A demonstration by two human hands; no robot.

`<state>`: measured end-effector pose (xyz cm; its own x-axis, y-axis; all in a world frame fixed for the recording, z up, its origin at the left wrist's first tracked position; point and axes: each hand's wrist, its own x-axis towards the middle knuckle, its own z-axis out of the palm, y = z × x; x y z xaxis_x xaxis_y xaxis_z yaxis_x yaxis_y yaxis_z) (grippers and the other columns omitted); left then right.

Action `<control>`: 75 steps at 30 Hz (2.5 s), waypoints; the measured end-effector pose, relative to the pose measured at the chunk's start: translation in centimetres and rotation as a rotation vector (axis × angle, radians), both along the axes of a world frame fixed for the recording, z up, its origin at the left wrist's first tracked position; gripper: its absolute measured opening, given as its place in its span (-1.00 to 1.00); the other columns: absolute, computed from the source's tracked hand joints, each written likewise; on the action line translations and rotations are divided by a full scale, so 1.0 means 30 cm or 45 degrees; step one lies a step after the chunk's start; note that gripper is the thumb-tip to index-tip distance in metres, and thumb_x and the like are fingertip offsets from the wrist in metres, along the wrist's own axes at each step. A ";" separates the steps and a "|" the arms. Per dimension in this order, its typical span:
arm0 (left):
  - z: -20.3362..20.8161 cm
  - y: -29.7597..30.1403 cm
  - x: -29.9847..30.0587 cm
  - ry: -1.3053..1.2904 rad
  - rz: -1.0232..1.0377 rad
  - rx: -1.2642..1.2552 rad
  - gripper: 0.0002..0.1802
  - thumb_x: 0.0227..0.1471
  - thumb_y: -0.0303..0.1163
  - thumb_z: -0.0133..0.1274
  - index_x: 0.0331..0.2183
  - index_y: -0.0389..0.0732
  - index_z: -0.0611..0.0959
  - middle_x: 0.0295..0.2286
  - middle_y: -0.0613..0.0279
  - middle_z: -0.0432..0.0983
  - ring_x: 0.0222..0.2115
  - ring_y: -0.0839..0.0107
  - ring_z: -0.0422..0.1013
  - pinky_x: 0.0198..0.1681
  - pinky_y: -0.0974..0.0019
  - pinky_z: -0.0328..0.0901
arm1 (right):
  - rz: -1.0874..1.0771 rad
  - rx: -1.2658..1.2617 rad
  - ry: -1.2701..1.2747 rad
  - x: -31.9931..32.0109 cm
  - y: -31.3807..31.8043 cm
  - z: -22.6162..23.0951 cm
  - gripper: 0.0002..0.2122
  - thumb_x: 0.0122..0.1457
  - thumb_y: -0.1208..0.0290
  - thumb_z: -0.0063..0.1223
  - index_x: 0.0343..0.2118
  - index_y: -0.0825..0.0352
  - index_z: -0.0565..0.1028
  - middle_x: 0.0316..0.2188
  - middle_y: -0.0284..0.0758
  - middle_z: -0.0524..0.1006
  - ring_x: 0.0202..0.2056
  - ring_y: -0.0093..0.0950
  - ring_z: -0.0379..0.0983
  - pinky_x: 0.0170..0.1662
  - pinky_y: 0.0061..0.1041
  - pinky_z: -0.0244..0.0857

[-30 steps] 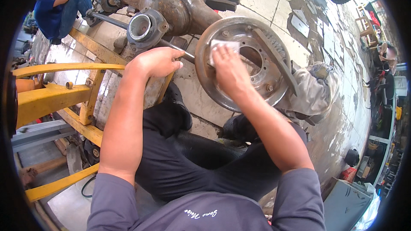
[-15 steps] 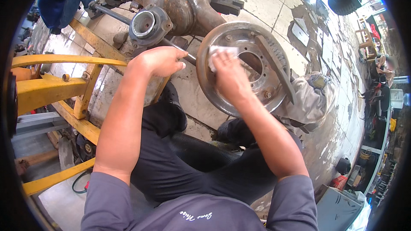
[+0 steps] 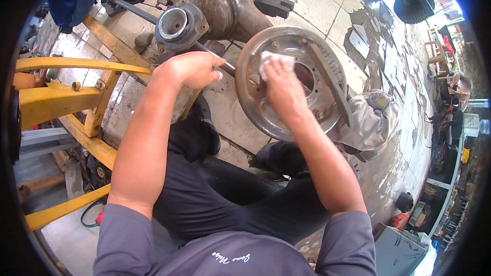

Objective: The person scrubs a metal brake drum attached to a vehicle axle assembly using a sanding pad. The person rotates the drum and scrubs different sections of the surface.

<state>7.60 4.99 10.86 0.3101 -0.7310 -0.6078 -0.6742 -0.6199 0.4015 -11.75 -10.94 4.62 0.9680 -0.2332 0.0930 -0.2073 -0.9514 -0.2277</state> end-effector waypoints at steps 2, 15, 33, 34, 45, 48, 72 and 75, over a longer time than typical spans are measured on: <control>-0.003 -0.004 0.005 -0.017 -0.047 0.025 -0.44 0.25 -0.23 -0.01 0.22 -0.17 0.41 0.17 0.03 0.37 0.17 0.13 0.32 0.25 0.15 0.21 | 0.117 0.050 0.023 0.006 0.030 0.006 -0.59 0.14 0.64 -0.08 0.10 0.44 0.43 0.19 -0.03 0.40 0.26 -0.06 0.25 0.34 -0.22 0.10; -0.044 0.008 0.022 -0.054 -0.041 -0.046 -0.42 0.23 -0.22 -0.01 0.23 -0.19 0.40 0.16 -0.01 0.38 0.18 0.12 0.32 0.26 0.18 0.19 | 0.004 -0.047 0.009 0.000 -0.046 -0.011 -0.60 0.21 0.59 -0.11 0.14 0.38 0.43 0.21 -0.06 0.38 0.30 -0.13 0.21 0.37 -0.27 0.07; -0.054 0.002 0.024 0.002 -0.017 -0.080 -0.44 0.22 -0.23 0.02 0.20 -0.22 0.44 0.12 -0.05 0.43 0.14 0.13 0.37 0.22 0.20 0.23 | 0.084 0.166 -0.004 -0.021 0.000 0.001 -0.55 0.13 0.62 -0.15 0.14 0.42 0.42 0.20 -0.08 0.40 0.29 -0.14 0.23 0.36 -0.23 0.05; -0.042 -0.009 0.023 -0.007 -0.009 -0.048 -0.45 0.24 -0.22 0.01 0.21 -0.16 0.43 0.14 0.00 0.41 0.16 0.14 0.35 0.24 0.19 0.21 | 0.011 0.121 -0.052 -0.013 -0.041 -0.020 -0.55 0.14 0.62 -0.16 0.13 0.42 0.42 0.21 -0.09 0.40 0.29 -0.14 0.23 0.37 -0.23 0.04; -0.026 -0.022 -0.011 -0.083 -0.043 -0.094 -0.44 0.21 -0.20 0.03 0.17 -0.28 0.47 0.08 -0.12 0.45 0.11 0.08 0.40 0.20 0.19 0.25 | -0.040 0.086 -0.068 -0.033 -0.096 -0.015 -0.64 0.18 0.57 -0.11 0.06 0.44 0.45 0.17 -0.05 0.42 0.27 -0.10 0.24 0.35 -0.23 0.08; -0.010 -0.020 0.002 -0.052 -0.086 -0.032 -0.43 0.21 -0.20 0.03 0.17 -0.28 0.46 0.11 -0.10 0.42 0.13 0.09 0.37 0.22 0.20 0.22 | 0.147 0.130 -0.081 -0.028 -0.007 -0.006 -0.61 0.16 0.60 -0.06 0.09 0.45 0.44 0.18 -0.03 0.40 0.28 -0.11 0.22 0.35 -0.24 0.08; -0.048 -0.013 0.010 -0.046 -0.097 -0.050 -0.45 0.21 -0.20 0.01 0.16 -0.27 0.47 0.09 -0.09 0.44 0.14 0.06 0.35 0.22 0.16 0.22 | 0.106 -0.030 0.087 -0.026 -0.026 -0.053 -0.48 0.09 0.66 -0.10 0.19 0.43 0.38 0.25 -0.06 0.34 0.35 -0.23 0.14 0.44 -0.30 -0.09; -0.047 -0.010 0.009 -0.044 -0.047 -0.061 -0.45 0.21 -0.21 0.01 0.15 -0.27 0.48 0.08 -0.11 0.44 0.13 0.05 0.36 0.21 0.14 0.23 | 0.117 0.195 0.084 -0.009 -0.010 0.022 -0.53 0.10 0.64 -0.08 0.14 0.41 0.43 0.24 -0.07 0.35 0.33 -0.20 0.17 0.41 -0.27 -0.02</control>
<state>7.87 4.68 9.45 0.3025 -0.7702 -0.5615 -0.7101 -0.5751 0.4062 -12.01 -11.25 5.28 0.9887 -0.1498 -0.0012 -0.1402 -0.9222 -0.3605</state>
